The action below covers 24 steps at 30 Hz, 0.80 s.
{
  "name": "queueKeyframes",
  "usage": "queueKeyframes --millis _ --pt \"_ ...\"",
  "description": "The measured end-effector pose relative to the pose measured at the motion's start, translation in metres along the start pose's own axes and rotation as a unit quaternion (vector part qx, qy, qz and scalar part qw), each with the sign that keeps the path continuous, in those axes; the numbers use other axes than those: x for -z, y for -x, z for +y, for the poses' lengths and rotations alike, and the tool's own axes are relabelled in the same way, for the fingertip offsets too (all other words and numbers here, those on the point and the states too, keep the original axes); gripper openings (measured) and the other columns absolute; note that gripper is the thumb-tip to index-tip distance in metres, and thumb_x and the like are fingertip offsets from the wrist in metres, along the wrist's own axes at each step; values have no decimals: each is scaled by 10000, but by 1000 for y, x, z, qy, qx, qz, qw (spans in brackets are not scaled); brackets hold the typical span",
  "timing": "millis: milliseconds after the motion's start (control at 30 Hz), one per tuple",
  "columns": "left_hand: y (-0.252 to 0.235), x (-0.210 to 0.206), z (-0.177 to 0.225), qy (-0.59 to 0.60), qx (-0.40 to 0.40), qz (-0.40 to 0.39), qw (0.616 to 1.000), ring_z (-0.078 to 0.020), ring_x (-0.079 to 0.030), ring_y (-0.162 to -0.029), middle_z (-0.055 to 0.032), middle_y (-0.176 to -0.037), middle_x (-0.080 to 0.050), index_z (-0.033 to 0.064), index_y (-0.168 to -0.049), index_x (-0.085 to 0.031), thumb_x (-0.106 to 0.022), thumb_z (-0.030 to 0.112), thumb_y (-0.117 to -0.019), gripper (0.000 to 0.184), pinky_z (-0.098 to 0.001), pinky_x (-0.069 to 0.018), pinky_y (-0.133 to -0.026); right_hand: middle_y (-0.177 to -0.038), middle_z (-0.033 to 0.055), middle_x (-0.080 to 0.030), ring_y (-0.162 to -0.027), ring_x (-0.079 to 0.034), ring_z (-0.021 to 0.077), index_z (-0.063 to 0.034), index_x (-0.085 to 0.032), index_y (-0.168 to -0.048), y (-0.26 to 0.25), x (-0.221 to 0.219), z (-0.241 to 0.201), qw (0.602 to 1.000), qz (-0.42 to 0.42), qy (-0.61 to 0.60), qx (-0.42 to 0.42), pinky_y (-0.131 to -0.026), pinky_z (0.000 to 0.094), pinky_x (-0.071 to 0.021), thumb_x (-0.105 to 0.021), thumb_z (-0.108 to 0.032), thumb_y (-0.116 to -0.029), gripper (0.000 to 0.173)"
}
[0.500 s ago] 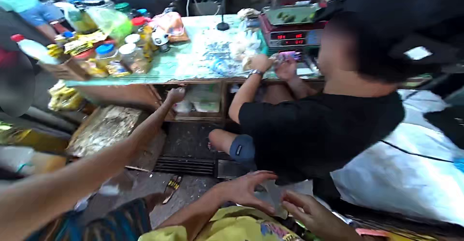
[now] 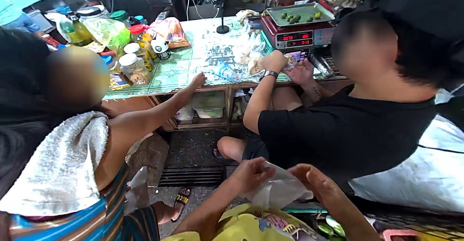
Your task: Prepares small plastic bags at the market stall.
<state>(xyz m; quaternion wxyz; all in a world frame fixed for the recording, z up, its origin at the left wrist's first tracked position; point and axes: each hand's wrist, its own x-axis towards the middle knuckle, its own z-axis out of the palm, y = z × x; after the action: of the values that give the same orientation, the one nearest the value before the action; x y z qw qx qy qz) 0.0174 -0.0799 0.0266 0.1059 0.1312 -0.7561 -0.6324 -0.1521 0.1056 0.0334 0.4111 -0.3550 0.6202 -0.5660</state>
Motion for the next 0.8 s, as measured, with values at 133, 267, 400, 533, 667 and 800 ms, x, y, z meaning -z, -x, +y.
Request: queueKeyframes --millis 133,267,400,533,667,800 --pt "1 33 2 -88 -16 5 996 -142 -633 -676 -115 -775 -678 -42 -1033 -686 -661 192 -982 240 -331 -540 -673 -1107 58 -722 -988 -683 88 12 -617 -1289 -47 -44 -22 987 -83 137 -13 -888 312 -577 -658 -528 -920 656" --pt "5 76 1 -100 36 17 994 -168 -672 -777 -132 -869 -707 -49 -1057 -688 -729 184 -926 271 -369 -560 -765 -798 -28 -633 -679 -575 -30 34 -655 -1021 -84 -70 -37 987 5 154 36 -654 178 -515 -538 -135 -1017 206" --pt "25 119 -27 -60 101 16 993 -68 -646 -760 -50 -868 -699 -4 -1058 -696 -719 218 -930 257 -279 -557 -745 -806 -84 -657 -725 -634 -31 -35 -650 -1028 -98 -62 -48 983 143 108 28 -705 190 -570 -521 -138 -1039 165" --pt "37 143 -31 37 182 71 980 -46 -637 -829 -15 -928 -684 -7 -1105 -660 -698 163 -943 237 -264 -549 -808 -755 -101 -670 -672 -658 -5 -103 -641 -995 -98 -56 -47 973 226 41 -18 -662 199 -589 -508 -135 -1060 151" --pt "50 143 -64 171 97 136 971 -19 -670 -825 68 -894 -713 74 -1048 -656 -657 79 -955 93 -248 -571 -800 -741 -80 -681 -655 -666 11 -99 -637 -981 -86 -48 -38 967 248 -11 -48 -644 202 -593 -455 -130 -1085 212" --pt "57 122 -67 233 120 197 945 -64 -689 -862 23 -924 -732 56 -1046 -663 -636 12 -947 112 -285 -577 -848 -755 -100 -678 -664 -660 -8 -93 -632 -999 -72 -31 -29 975 214 16 -58 -646 188 -588 -453 -129 -1082 200"
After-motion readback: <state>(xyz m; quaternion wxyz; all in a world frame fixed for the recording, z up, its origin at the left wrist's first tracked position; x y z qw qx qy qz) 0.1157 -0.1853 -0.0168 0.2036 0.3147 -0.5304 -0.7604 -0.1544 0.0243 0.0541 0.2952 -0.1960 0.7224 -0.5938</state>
